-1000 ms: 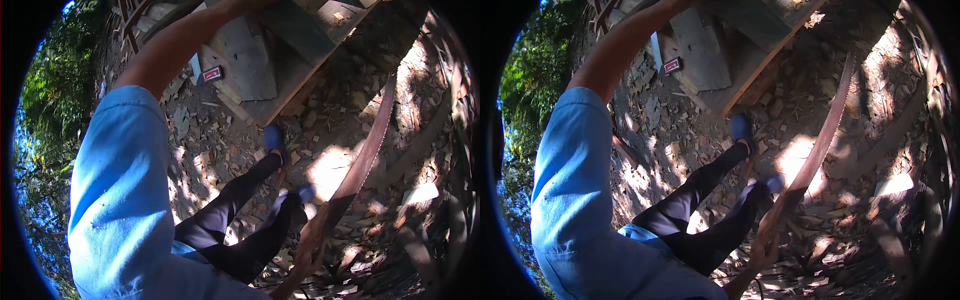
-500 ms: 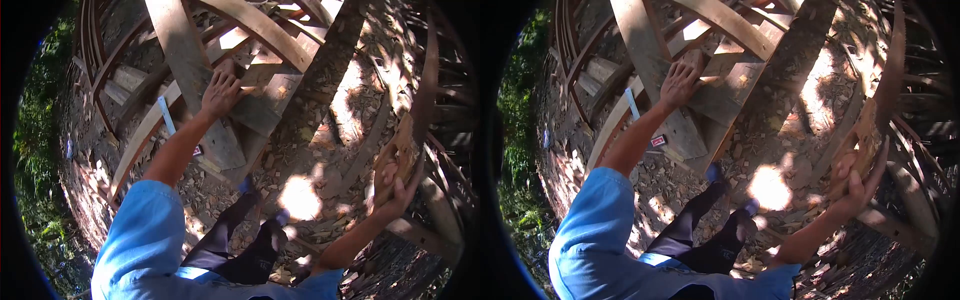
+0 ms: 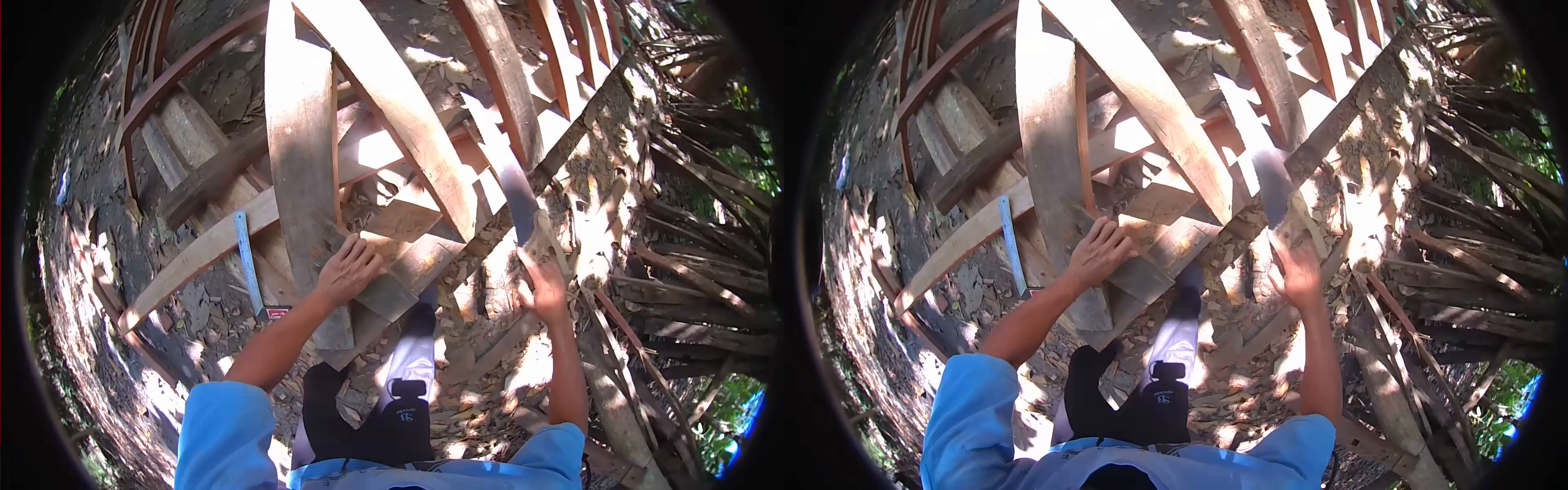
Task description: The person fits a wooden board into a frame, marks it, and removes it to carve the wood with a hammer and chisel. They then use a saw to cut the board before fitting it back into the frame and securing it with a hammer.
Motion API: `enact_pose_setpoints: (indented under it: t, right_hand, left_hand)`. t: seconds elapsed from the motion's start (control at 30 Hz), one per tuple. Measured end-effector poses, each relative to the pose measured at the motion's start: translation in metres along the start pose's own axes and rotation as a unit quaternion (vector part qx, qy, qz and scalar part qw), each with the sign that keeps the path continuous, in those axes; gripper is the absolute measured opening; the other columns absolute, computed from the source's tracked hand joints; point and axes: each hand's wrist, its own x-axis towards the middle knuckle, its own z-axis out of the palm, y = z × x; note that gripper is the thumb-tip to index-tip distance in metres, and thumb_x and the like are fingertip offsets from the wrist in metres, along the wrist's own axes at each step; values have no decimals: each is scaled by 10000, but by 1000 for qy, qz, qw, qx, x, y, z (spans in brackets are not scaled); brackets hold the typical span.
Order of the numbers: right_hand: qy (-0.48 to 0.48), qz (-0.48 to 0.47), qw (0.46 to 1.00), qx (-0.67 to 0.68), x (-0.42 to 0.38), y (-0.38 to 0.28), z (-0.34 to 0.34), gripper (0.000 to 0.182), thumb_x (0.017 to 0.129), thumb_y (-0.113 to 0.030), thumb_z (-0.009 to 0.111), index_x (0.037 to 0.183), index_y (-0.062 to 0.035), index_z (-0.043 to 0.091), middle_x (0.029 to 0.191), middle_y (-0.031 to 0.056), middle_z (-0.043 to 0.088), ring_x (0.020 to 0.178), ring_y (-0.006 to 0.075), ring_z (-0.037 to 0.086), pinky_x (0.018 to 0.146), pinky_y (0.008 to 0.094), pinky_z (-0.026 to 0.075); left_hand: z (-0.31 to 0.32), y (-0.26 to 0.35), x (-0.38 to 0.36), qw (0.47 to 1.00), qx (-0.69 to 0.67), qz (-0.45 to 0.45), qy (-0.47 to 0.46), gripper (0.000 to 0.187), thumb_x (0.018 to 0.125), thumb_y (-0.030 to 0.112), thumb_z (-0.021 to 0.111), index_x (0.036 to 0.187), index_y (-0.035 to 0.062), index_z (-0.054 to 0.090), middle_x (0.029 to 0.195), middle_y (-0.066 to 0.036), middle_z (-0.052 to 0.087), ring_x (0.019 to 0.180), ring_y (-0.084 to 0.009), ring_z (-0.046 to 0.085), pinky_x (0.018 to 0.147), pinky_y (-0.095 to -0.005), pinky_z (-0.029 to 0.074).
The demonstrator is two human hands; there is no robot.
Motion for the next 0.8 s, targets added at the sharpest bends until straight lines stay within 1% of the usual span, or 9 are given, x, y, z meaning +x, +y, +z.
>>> enact_pose_setpoints:
  t: [0.07, 0.13, 0.3, 0.5, 0.67, 0.7, 0.73, 0.77, 0.8]
  right_hand:
    - [32, -64, 997, -19, 34, 40, 32, 623, 786, -114, 689, 1395, -138, 559, 641, 74, 493, 661, 271, 540, 984, 476, 446]
    - [18, -53, 998, -5, 58, 69, 71, 592, 809, -78, 665, 1390, -133, 566, 651, 72, 491, 625, 250, 501, 807, 449, 448]
    - [20, -73, 997, 26, 105, 108, 132, 131, 802, -115, 664, 920, -80, 620, 725, 59, 567, 736, 264, 576, 831, 420, 438]
    - [88, -54, 994, 20, 117, 99, 117, 315, 853, -195, 711, 1130, -50, 673, 925, 111, 652, 930, 310, 615, 889, 453, 469]
    - [71, -14, 940, 334, 97, 1, 100, 434, 796, -195, 782, 1183, -45, 657, 983, 127, 674, 909, 317, 646, 832, 400, 522]
    - [38, -3, 921, 388, 98, -31, 108, 525, 786, -268, 810, 1227, -45, 633, 1007, 137, 672, 941, 323, 648, 836, 413, 525]
    - [23, 0, 903, 429, 99, -61, 124, 662, 775, -395, 818, 1292, -50, 591, 1084, 154, 653, 997, 341, 632, 875, 426, 512]
    - [8, 2, 911, 413, 103, -92, 140, 804, 766, -559, 770, 1339, -42, 546, 1154, 174, 624, 1052, 353, 607, 914, 436, 494]
    - [5, 22, 896, 444, 112, -118, 150, 880, 742, -594, 770, 1366, -30, 515, 1187, 188, 605, 1091, 363, 587, 944, 442, 478]
  left_hand:
    - [-3, 1, 10, 1000, 8, -14, -9, 253, 939, 354, 589, 922, 102, 573, 939, -65, 551, 1035, -239, 529, 1085, -411, 360]
    - [-5, 3, 6, 996, -4, -28, -79, 253, 903, 354, 647, 962, 113, 592, 1045, -43, 569, 1066, -232, 541, 1073, -429, 381]
    - [-15, 20, 16, 992, -50, -104, -60, 290, 823, 258, 764, 1045, 119, 637, 1213, -60, 595, 1219, -273, 519, 1105, -477, 365]
    - [-38, 97, -24, 945, -102, -303, -71, 449, 777, 221, 822, 1161, 86, 632, 1308, -129, 555, 1240, -337, 496, 1084, -501, 372]
    - [-25, 91, -38, 757, -118, -632, 116, 1015, 724, 404, 867, 1485, 6, 326, 1502, -241, 351, 1384, -373, 372, 1161, -505, 270]
    - [-18, 85, -33, 700, -142, -681, 158, 1120, 718, 431, 871, 1540, 0, 243, 1537, -263, 301, 1412, -381, 342, 1176, -505, 247]
    - [-11, 78, -34, 712, -127, -677, 137, 1194, 751, 495, 835, 1580, 14, 123, 1580, -267, 242, 1462, -383, 273, 1200, -497, 211]
    - [-5, 72, -34, 709, -144, -674, 148, 1190, 761, 511, 822, 1581, 12, 119, 1585, -270, 231, 1469, -382, 259, 1202, -493, 206]
    - [2, 66, -32, 705, -160, -671, 162, 1185, 771, 527, 808, 1581, 10, 114, 1590, -273, 219, 1476, -381, 245, 1204, -490, 201]
